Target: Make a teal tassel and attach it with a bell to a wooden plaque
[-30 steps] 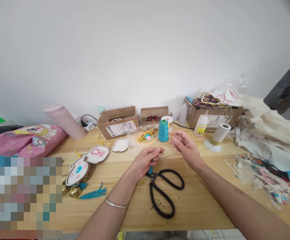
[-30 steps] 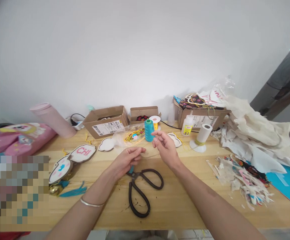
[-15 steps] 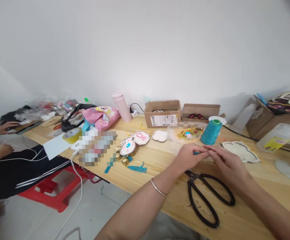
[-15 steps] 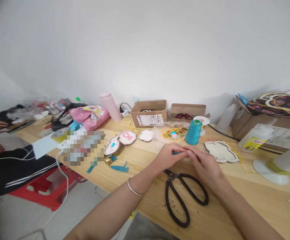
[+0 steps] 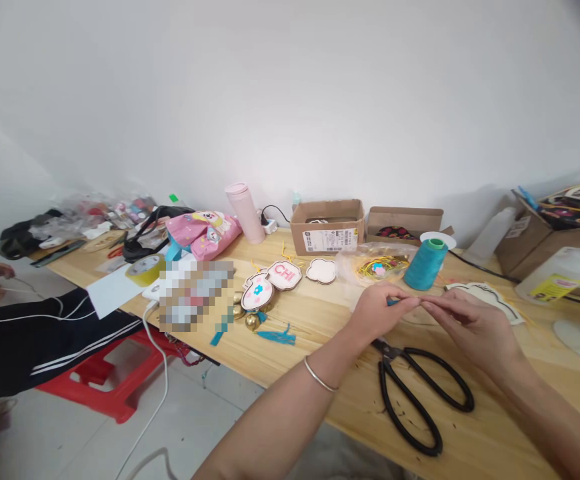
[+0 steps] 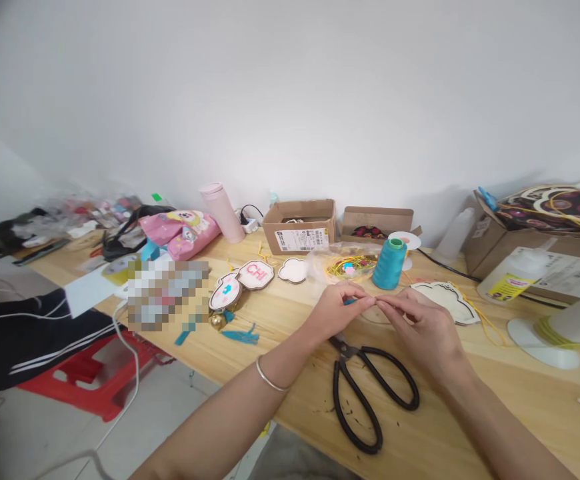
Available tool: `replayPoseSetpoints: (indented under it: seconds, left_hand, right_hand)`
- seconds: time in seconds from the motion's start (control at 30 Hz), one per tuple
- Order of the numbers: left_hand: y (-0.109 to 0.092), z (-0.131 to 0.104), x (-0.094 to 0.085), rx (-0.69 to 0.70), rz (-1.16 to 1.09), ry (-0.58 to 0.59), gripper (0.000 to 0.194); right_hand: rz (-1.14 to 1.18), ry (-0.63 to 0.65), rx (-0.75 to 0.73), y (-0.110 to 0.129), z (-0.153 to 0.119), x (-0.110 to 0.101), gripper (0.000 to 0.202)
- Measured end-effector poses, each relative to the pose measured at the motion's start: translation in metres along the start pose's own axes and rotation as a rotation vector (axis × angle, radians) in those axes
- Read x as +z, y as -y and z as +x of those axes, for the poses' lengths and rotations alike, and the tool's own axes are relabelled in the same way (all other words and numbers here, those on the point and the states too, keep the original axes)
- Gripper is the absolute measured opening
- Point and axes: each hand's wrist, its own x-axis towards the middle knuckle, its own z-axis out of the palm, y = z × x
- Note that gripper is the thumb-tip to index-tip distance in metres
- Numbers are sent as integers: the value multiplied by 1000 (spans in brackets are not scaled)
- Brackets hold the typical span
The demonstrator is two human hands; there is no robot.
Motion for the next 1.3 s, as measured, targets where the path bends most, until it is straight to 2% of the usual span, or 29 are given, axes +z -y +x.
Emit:
replayPoseSetpoints:
  seconds: [0.27,0.4,0.47,0.53,0.6,0.67,0.73,0.83,0.97,1.1,1.3]
  left_hand:
    - [-4,2,-2,-28,-118,-57,17]
    - [-22,2,-11,-28,-209,-110,12]
    - [-28,2,-14,-89,-283,-162,17]
    - [-27,2,-14,-200,-383,-121,22]
    - [-21,3,-11,-301,-474,-12,30]
    - [-14,3,-6,-316,-534,72,37]
    - [-9,4,-2,-297,-582,80,36]
    - [-6,6,1,-278,-620,7,23]
    - [-6,9,1,-219,-516,-81,14]
    - [-3,10,2,-47,-303,-159,11]
    - [-7,7,3,98,-36,-63,25]
  right_hand:
    - [58,-31,54,15,6,-3,34]
    - [164,-26,163,28,11,-7,34]
    - [226,-46,260,32,13,-9,35]
    - [319,-74,378,33,13,-10,36]
    - [465,-83,493,32,13,-9,37]
    - [631,-58,584,31,11,-7,38]
    - [767,-17,646,31,9,-5,39]
    - [874,43,709,31,6,-2,38]
    - [894,63,715,33,5,-2,35]
    - [807,20,673,33,6,-3,28]
    - [654,-33,534,26,5,4,21]
